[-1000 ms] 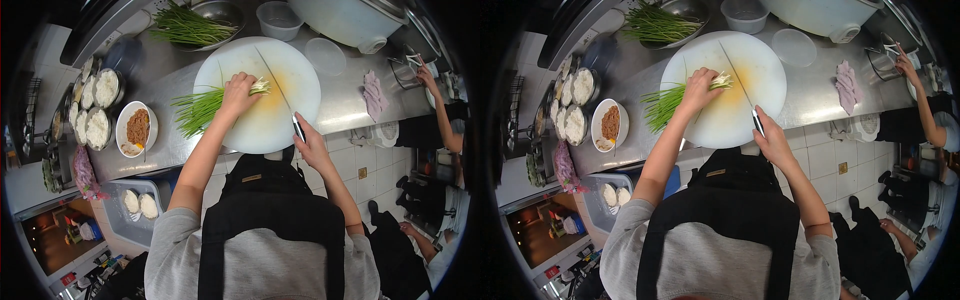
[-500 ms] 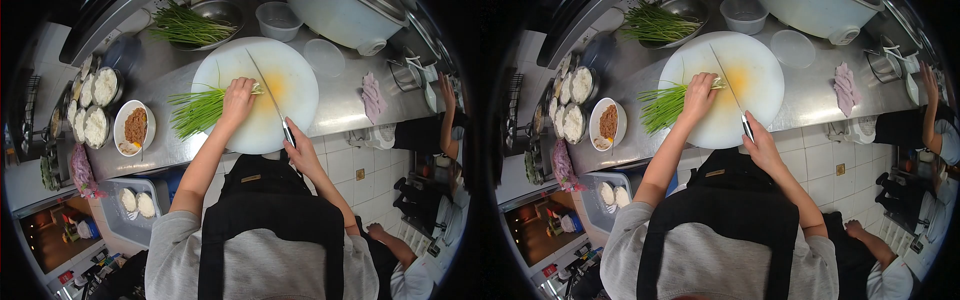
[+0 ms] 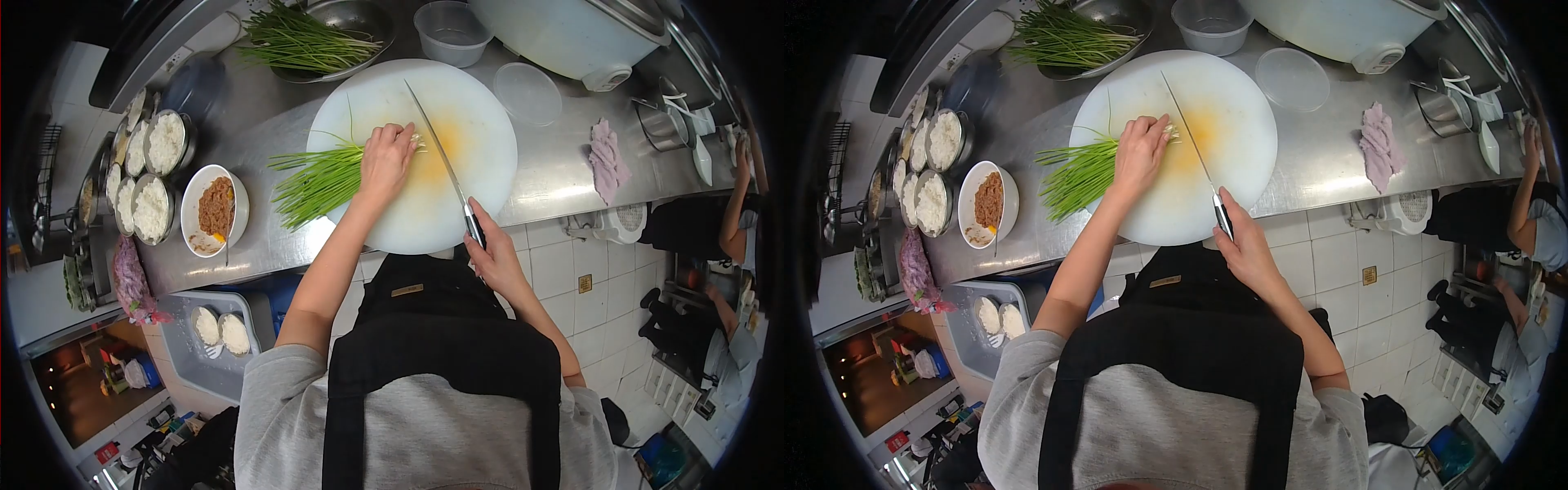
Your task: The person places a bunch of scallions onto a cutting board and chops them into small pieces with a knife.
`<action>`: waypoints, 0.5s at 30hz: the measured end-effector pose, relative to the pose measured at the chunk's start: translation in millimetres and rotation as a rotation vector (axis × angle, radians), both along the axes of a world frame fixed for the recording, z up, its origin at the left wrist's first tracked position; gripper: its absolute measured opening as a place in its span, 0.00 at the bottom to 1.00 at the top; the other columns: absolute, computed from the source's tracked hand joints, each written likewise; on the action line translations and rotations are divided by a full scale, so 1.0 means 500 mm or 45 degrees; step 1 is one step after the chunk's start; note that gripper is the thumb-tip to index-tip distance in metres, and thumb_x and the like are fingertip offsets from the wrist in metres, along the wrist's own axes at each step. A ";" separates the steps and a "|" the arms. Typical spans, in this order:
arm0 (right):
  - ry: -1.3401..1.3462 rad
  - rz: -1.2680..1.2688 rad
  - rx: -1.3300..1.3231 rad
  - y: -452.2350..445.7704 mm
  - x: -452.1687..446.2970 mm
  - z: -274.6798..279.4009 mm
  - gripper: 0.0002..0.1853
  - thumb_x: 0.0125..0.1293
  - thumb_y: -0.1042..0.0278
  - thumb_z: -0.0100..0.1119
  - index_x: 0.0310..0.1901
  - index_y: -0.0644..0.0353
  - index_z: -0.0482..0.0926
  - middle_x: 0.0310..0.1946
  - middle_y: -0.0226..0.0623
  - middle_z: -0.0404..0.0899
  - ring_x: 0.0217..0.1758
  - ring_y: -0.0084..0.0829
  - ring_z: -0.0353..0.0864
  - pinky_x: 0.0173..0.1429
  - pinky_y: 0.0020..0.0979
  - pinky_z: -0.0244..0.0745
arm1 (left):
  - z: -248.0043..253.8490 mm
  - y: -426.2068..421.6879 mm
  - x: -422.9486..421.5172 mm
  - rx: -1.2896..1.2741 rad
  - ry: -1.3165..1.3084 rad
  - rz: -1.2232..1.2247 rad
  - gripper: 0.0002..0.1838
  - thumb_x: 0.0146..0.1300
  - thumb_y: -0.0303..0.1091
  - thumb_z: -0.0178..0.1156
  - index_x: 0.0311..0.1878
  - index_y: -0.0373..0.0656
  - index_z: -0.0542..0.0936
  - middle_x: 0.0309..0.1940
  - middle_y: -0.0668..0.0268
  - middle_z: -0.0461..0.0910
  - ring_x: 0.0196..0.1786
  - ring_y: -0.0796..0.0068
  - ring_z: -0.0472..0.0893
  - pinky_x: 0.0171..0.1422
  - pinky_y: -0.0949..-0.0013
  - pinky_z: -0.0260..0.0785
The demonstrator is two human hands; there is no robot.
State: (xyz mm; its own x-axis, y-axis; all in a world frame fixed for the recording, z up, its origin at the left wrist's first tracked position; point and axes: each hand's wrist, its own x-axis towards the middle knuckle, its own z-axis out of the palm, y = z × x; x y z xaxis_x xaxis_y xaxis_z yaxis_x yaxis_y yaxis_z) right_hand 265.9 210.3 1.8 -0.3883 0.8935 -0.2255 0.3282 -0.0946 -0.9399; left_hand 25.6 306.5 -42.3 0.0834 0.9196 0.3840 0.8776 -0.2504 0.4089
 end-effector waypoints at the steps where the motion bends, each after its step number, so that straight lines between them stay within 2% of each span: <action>1: -0.022 0.019 0.014 0.000 0.000 0.000 0.31 0.70 0.74 0.53 0.72 0.68 0.58 0.62 0.60 0.71 0.66 0.52 0.72 0.69 0.38 0.63 | 0.001 0.001 0.002 -0.001 -0.001 0.002 0.19 0.68 0.36 0.58 0.59 0.39 0.79 0.47 0.59 0.78 0.50 0.58 0.75 0.54 0.58 0.68; 3: -0.046 0.042 0.026 0.001 -0.005 -0.003 0.31 0.69 0.74 0.53 0.72 0.68 0.57 0.61 0.60 0.71 0.66 0.53 0.72 0.69 0.38 0.64 | 0.003 0.003 0.007 0.039 -0.157 0.070 0.15 0.66 0.34 0.60 0.53 0.40 0.83 0.41 0.60 0.79 0.44 0.59 0.77 0.51 0.59 0.70; 9: -0.034 0.075 0.060 0.005 -0.047 -0.001 0.32 0.68 0.76 0.53 0.72 0.69 0.56 0.56 0.58 0.74 0.58 0.53 0.75 0.65 0.39 0.67 | 0.002 0.004 0.024 0.074 -0.053 0.202 0.14 0.66 0.35 0.61 0.51 0.40 0.85 0.39 0.60 0.80 0.43 0.59 0.77 0.49 0.60 0.71; 11: -0.039 0.068 0.039 0.011 -0.053 -0.003 0.33 0.68 0.77 0.53 0.73 0.67 0.55 0.49 0.55 0.75 0.50 0.49 0.77 0.61 0.40 0.70 | 0.002 0.004 0.028 0.061 -0.075 0.214 0.13 0.66 0.35 0.61 0.50 0.41 0.85 0.39 0.61 0.81 0.43 0.60 0.78 0.48 0.60 0.71; 12: -0.041 0.068 0.037 0.016 -0.054 0.011 0.33 0.68 0.77 0.53 0.73 0.67 0.55 0.49 0.55 0.75 0.50 0.49 0.77 0.61 0.40 0.70 | 0.001 0.005 0.028 0.054 -0.096 0.225 0.12 0.66 0.35 0.62 0.49 0.42 0.86 0.39 0.62 0.81 0.43 0.61 0.78 0.47 0.60 0.71; 14: 0.012 -0.002 -0.443 0.026 -0.054 0.049 0.34 0.68 0.78 0.52 0.74 0.64 0.53 0.42 0.52 0.73 0.45 0.47 0.76 0.56 0.40 0.71 | -0.003 0.006 0.022 0.050 -0.154 0.223 0.11 0.65 0.34 0.62 0.48 0.43 0.86 0.39 0.63 0.81 0.42 0.61 0.78 0.46 0.60 0.71; 15: 0.007 -0.002 -0.445 0.025 -0.048 0.039 0.34 0.68 0.78 0.52 0.74 0.64 0.53 0.42 0.52 0.73 0.45 0.47 0.76 0.56 0.40 0.71 | -0.005 0.006 0.021 0.048 -0.212 0.218 0.11 0.65 0.34 0.62 0.47 0.44 0.87 0.38 0.64 0.82 0.42 0.62 0.79 0.45 0.61 0.72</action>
